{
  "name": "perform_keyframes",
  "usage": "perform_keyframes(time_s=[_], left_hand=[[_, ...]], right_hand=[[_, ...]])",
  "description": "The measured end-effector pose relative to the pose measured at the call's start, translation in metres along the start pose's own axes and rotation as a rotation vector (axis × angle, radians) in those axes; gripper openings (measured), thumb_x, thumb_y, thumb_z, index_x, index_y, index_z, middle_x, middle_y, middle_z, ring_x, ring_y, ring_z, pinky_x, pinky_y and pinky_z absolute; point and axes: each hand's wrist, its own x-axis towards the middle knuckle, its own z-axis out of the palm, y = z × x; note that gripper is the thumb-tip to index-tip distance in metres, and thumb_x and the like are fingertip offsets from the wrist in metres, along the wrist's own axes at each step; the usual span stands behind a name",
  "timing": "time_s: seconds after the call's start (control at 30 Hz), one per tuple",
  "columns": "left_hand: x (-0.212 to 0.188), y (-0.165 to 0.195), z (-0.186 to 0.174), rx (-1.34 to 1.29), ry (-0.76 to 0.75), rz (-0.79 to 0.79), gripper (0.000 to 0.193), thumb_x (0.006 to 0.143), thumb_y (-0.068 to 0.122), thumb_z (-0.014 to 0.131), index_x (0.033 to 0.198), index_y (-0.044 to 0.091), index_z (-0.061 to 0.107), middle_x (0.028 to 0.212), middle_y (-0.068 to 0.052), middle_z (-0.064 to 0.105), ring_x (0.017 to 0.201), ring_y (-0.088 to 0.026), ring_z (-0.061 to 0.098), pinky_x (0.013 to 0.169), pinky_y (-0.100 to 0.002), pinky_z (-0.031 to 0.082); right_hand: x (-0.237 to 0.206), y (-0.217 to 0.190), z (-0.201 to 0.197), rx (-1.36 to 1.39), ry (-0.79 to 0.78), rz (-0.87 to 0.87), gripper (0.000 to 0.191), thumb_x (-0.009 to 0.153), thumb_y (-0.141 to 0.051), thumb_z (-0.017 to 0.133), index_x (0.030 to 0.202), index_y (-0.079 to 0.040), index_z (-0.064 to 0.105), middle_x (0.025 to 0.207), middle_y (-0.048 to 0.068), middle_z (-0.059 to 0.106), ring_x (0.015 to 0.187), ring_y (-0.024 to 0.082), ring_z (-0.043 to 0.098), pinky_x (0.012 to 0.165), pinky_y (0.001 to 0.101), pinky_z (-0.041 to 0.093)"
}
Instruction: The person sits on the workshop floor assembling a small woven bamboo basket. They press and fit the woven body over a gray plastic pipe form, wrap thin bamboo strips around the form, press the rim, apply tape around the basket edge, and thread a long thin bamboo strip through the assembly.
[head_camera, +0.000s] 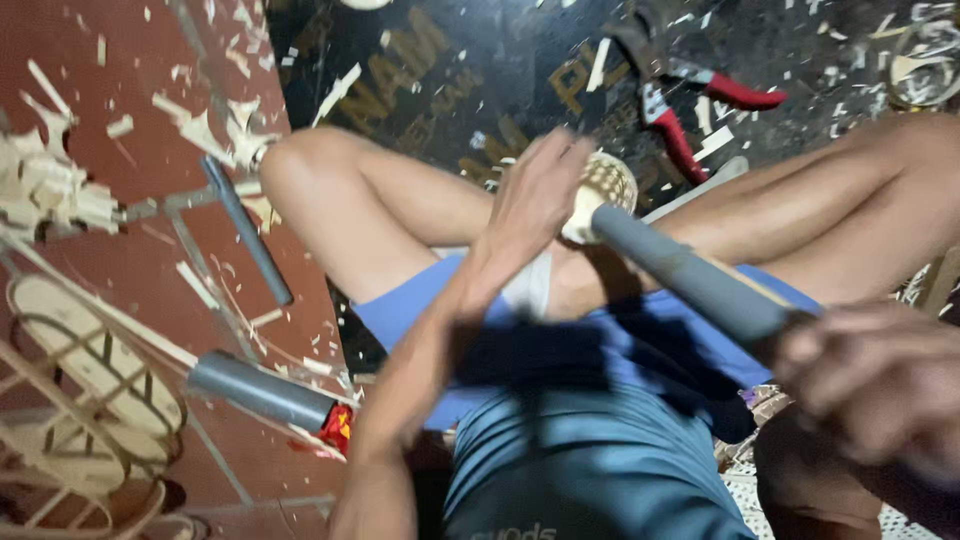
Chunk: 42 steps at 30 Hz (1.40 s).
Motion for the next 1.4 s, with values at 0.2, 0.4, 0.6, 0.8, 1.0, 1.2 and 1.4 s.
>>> perform_keyframes(time_s=[0.2, 0.4, 0.6, 0.8, 1.0, 1.2, 1.4], left_hand=[[0.015, -0.020, -0.017, -0.209, -0.069, 0.107, 0.039, 0.091, 0.020, 0.075, 0.124, 0.001, 0.065, 0.105, -0.014, 0.066, 0.101, -0.035, 0.065, 0.085, -0.043, 0.053], [-0.007, 0.003, -0.022, -0.302, -0.094, -0.057, 0.026, 0.098, 0.010, 0.068, 0.122, 0.002, 0.068, 0.108, -0.014, 0.066, 0.098, -0.034, 0.069, 0.084, -0.040, 0.055], [-0.008, 0.004, -0.016, -0.300, -0.042, -0.036, 0.025, 0.097, 0.007, 0.068, 0.122, 0.000, 0.067, 0.108, -0.015, 0.066, 0.095, -0.035, 0.069, 0.081, -0.039, 0.056], [-0.020, 0.007, -0.008, -0.186, -0.038, 0.042, 0.027, 0.096, 0.008, 0.068, 0.121, -0.001, 0.066, 0.106, -0.018, 0.063, 0.098, -0.036, 0.067, 0.083, -0.042, 0.057], [0.021, -0.015, 0.004, 0.015, -0.254, 0.131, 0.018, 0.097, 0.010, 0.060, 0.112, 0.004, 0.068, 0.105, -0.017, 0.065, 0.098, -0.037, 0.067, 0.083, -0.048, 0.054], [0.034, -0.010, -0.039, -0.137, -0.193, 0.126, 0.029, 0.096, 0.024, 0.067, 0.114, 0.001, 0.068, 0.100, -0.017, 0.067, 0.095, -0.038, 0.067, 0.080, -0.045, 0.054], [-0.031, 0.019, -0.021, -0.279, -0.048, -0.225, 0.033, 0.097, 0.017, 0.069, 0.124, -0.001, 0.068, 0.098, -0.017, 0.066, 0.089, -0.033, 0.067, 0.078, -0.039, 0.053]], right_hand=[[-0.018, 0.013, -0.020, 0.031, -0.037, -0.091, 0.041, 0.099, -0.038, 0.056, 0.065, -0.016, 0.047, 0.062, 0.001, 0.065, 0.053, 0.020, 0.066, 0.056, 0.0427, 0.058], [0.057, -0.014, 0.048, -0.124, 0.148, 0.145, 0.040, 0.098, -0.040, 0.056, 0.068, -0.016, 0.046, 0.061, 0.001, 0.060, 0.051, 0.019, 0.063, 0.058, 0.0426, 0.056], [0.052, 0.039, 0.047, -0.219, 0.066, 0.222, 0.047, 0.115, -0.040, 0.041, 0.089, -0.003, 0.054, 0.077, 0.013, 0.062, 0.068, 0.027, 0.064, 0.068, 0.0390, 0.057], [0.040, 0.041, 0.052, -0.130, 0.217, 0.226, 0.049, 0.115, -0.042, 0.044, 0.086, -0.003, 0.053, 0.074, 0.012, 0.060, 0.061, 0.024, 0.060, 0.065, 0.0390, 0.055], [0.042, 0.013, 0.056, -0.076, 0.325, 0.193, 0.052, 0.110, -0.047, 0.048, 0.081, -0.004, 0.050, 0.061, 0.008, 0.055, 0.049, 0.023, 0.055, 0.059, 0.0411, 0.055], [0.033, -0.012, 0.026, -0.132, 0.094, 0.061, 0.058, 0.105, -0.051, 0.045, 0.062, -0.012, 0.044, 0.052, 0.003, 0.056, 0.044, 0.020, 0.061, 0.056, 0.0423, 0.055], [0.032, -0.015, 0.061, -0.424, 0.440, 0.409, 0.060, 0.111, -0.049, 0.049, 0.071, -0.005, 0.043, 0.056, 0.009, 0.053, 0.054, 0.023, 0.048, 0.057, 0.0367, 0.039]])
